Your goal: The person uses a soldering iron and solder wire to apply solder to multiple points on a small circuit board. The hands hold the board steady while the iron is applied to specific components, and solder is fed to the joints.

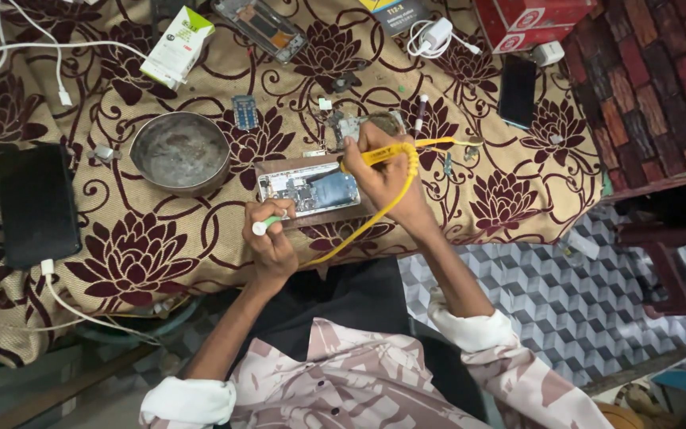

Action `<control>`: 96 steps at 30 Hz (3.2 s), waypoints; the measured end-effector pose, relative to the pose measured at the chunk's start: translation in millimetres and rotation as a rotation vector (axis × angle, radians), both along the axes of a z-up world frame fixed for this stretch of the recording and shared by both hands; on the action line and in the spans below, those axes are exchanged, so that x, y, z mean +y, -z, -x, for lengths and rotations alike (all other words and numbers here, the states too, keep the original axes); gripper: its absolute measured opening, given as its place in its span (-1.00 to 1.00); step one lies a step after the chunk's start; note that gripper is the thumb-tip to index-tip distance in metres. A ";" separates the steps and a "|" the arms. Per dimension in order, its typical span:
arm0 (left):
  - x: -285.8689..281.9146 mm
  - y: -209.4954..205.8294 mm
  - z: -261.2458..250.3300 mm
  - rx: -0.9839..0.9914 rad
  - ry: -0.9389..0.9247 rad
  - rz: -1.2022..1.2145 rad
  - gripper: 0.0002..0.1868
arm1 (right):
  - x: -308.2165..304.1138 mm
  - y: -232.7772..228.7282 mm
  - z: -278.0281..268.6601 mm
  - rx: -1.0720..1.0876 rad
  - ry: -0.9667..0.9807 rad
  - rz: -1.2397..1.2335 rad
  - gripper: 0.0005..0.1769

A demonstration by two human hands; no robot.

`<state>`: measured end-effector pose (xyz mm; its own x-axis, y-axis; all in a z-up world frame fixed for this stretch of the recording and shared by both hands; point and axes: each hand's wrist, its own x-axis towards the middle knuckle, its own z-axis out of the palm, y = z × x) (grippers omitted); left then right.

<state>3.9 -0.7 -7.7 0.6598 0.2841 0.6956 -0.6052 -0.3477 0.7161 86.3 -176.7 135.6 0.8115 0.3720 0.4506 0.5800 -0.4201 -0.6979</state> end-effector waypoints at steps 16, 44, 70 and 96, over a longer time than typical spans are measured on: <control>1.9 0.8 1.9 0.021 0.000 0.005 -0.56 | -2.8 7.0 18.6 -0.119 0.094 0.041 -0.91; 1.5 -3.8 2.3 0.012 -0.030 0.010 -0.54 | -12.9 51.6 40.3 0.043 0.328 -0.542 -0.81; 0.5 -0.9 0.4 -0.008 -0.078 -0.042 -0.56 | -79.3 67.6 15.9 1.052 0.044 -1.648 -0.72; 4.1 -16.6 5.5 -0.015 -0.077 -0.095 -0.58 | -55.9 112.2 44.4 0.226 0.181 -0.495 -0.75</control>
<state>-1.5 3.4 8.9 0.6280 0.2657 0.7315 -0.5845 -0.4597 0.6687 42.0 -232.6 23.4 0.9390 0.0069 0.3437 0.3429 -0.0904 -0.9350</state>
